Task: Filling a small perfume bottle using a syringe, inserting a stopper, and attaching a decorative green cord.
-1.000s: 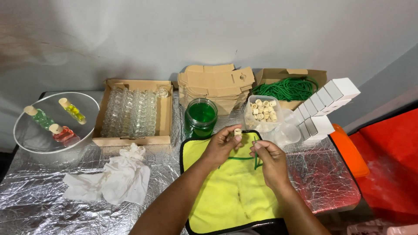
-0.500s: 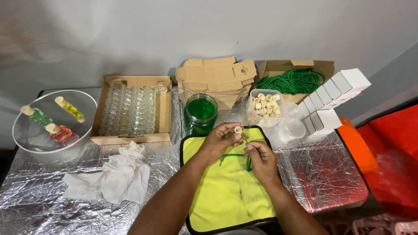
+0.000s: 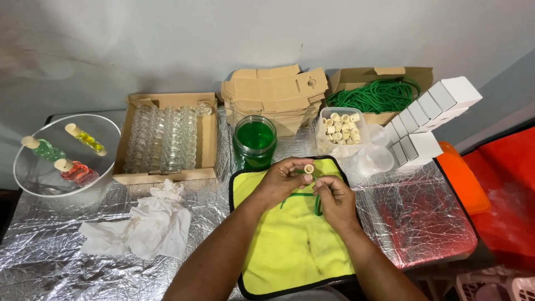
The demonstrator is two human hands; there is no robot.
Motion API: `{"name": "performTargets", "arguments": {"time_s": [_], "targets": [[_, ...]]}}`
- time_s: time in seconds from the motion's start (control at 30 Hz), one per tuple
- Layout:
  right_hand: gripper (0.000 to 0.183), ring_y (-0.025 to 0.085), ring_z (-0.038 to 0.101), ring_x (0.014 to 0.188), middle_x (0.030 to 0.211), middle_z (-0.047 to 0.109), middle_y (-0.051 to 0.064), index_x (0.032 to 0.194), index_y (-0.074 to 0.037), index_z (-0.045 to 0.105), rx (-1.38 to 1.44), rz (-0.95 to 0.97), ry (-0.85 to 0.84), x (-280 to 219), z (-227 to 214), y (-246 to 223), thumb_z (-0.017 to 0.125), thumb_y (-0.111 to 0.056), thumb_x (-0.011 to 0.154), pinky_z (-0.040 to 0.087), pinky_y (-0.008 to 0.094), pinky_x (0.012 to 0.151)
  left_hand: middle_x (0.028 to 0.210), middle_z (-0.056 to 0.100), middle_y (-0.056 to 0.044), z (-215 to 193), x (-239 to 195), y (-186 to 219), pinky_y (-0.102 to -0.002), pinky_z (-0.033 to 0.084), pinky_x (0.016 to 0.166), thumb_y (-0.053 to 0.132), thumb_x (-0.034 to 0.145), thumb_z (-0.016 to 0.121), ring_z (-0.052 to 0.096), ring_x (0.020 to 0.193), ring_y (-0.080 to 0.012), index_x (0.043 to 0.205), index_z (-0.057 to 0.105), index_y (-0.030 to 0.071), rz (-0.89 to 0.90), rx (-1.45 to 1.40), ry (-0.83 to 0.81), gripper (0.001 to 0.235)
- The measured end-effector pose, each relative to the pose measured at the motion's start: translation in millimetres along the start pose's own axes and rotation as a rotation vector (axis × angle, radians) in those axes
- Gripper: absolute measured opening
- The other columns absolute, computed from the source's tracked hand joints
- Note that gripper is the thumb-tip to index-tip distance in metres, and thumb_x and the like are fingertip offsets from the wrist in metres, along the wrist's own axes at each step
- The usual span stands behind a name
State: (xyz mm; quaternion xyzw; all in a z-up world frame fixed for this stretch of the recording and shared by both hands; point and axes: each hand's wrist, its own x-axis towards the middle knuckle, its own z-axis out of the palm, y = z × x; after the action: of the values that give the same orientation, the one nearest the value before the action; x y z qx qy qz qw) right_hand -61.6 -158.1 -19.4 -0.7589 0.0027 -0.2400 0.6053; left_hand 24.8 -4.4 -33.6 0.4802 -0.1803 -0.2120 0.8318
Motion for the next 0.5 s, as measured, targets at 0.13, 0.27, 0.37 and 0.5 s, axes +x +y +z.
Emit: {"name": "performTargets", "arguments": {"time_s": [0.13, 0.27, 0.37, 0.5], "targets": [[0.009, 0.011, 0.058, 0.062, 0.066, 0.07, 0.01, 0.092, -0.003, 0.075, -0.001, 0.002, -0.002, 0.0, -0.2, 1.8, 0.067, -0.006, 0.096, 0.048, 0.027, 0.059, 0.108, 0.075, -0.009, 1.1, 1.4, -0.2, -0.018, 0.065, 0.07, 0.004, 0.086, 0.082, 0.075, 0.088, -0.0147, 0.127, 0.068, 0.002, -0.006, 0.01, -0.006, 0.044], [0.009, 0.011, 0.058, 0.063, 0.066, 0.07, 0.01, 0.093, -0.004, 0.075, -0.001, 0.01, -0.006, -0.4, -0.5, -0.9, 0.067, -0.005, 0.096, 0.048, 0.026, 0.059, 0.109, 0.075, -0.009, 1.6, 0.2, -1.0, -0.018, 0.064, 0.072, 0.002, 0.086, 0.081, 0.074, 0.087, -0.0115, 0.127, 0.069, 0.002, 0.0, 0.033, -0.029, 0.043], [0.009, 0.012, 0.058, 0.062, 0.066, 0.07, 0.01, 0.092, -0.003, 0.075, -0.003, 0.003, -0.009, -0.1, -0.4, -1.4, 0.066, -0.005, 0.096, 0.048, 0.026, 0.059, 0.109, 0.075, -0.01, 1.7, -0.7, -1.3, -0.02, 0.064, 0.074, 0.0, 0.085, 0.081, 0.073, 0.089, -0.0112, 0.126, 0.07, 0.002, 0.017, 0.044, -0.036, 0.042], [0.009, 0.011, 0.058, 0.063, 0.066, 0.07, 0.01, 0.093, -0.003, 0.075, 0.007, 0.005, -0.009, -0.3, 0.4, -3.7, 0.067, -0.005, 0.097, 0.048, 0.026, 0.059, 0.109, 0.075, -0.01, 4.6, -3.2, 1.5, -0.023, 0.064, 0.077, 0.0, 0.085, 0.082, 0.07, 0.091, -0.0101, 0.125, 0.071, 0.002, 0.049, 0.071, -0.049, 0.041]]}}
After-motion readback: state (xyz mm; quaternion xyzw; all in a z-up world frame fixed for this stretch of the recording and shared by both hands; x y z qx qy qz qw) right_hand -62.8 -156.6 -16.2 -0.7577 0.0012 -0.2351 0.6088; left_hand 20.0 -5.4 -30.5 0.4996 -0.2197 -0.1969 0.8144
